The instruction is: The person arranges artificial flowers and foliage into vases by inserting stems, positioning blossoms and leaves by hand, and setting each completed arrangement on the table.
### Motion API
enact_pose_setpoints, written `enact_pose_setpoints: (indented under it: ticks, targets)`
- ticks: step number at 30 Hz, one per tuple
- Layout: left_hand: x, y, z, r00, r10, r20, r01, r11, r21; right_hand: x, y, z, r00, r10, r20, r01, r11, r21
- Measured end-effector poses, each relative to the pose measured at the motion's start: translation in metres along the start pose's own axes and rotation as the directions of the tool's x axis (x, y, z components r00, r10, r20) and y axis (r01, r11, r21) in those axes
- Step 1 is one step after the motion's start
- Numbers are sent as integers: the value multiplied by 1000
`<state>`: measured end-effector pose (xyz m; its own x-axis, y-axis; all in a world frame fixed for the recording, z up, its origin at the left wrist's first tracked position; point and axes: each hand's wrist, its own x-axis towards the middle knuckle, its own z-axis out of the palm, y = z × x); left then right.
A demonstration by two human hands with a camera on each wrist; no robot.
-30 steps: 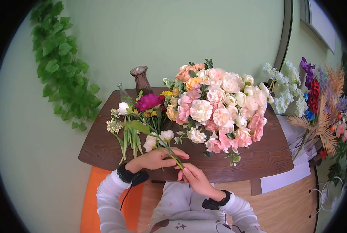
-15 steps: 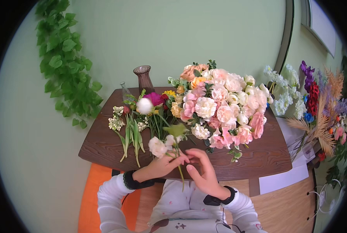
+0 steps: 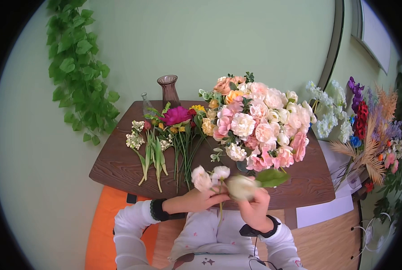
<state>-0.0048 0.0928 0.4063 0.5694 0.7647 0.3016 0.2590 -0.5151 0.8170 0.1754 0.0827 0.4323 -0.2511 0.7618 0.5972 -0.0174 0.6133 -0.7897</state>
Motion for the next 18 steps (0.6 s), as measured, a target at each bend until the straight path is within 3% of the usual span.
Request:
enact_pose_setpoints:
  ticks: [2,4,6,10,11,12,14,18]
  targets:
    - [4,1,-9,990,109,-91,-113,993,-34,-2,-2,-7,997,9,-81,-7,1000,30]
    - [6,2,-22,973,-187,-134,154,963,-219,0,-20,-15,970,176,-168,-138,966,219]
    - [15,-10,-37,918,-346,-192,277,908,-314,0,-17,-30,977,83,-198,-48,984,173]
    - [39,-50,-61,851,-443,-283,338,873,-352,-4,-15,-56,960,137,-246,-77,967,242]
    - [44,-61,-64,812,-513,-278,354,812,-465,-6,-15,-63,957,143,-254,-65,954,292]
    - [48,-71,-63,815,-510,-273,353,812,-464,-7,-16,-68,953,148,-263,-52,939,340]
    - [56,-81,-64,691,-652,-311,419,712,-563,-9,-22,-77,937,164,-309,-51,938,343]
    - [70,-116,-77,731,-636,-246,406,696,-592,-14,-31,-102,888,90,-451,79,936,342]
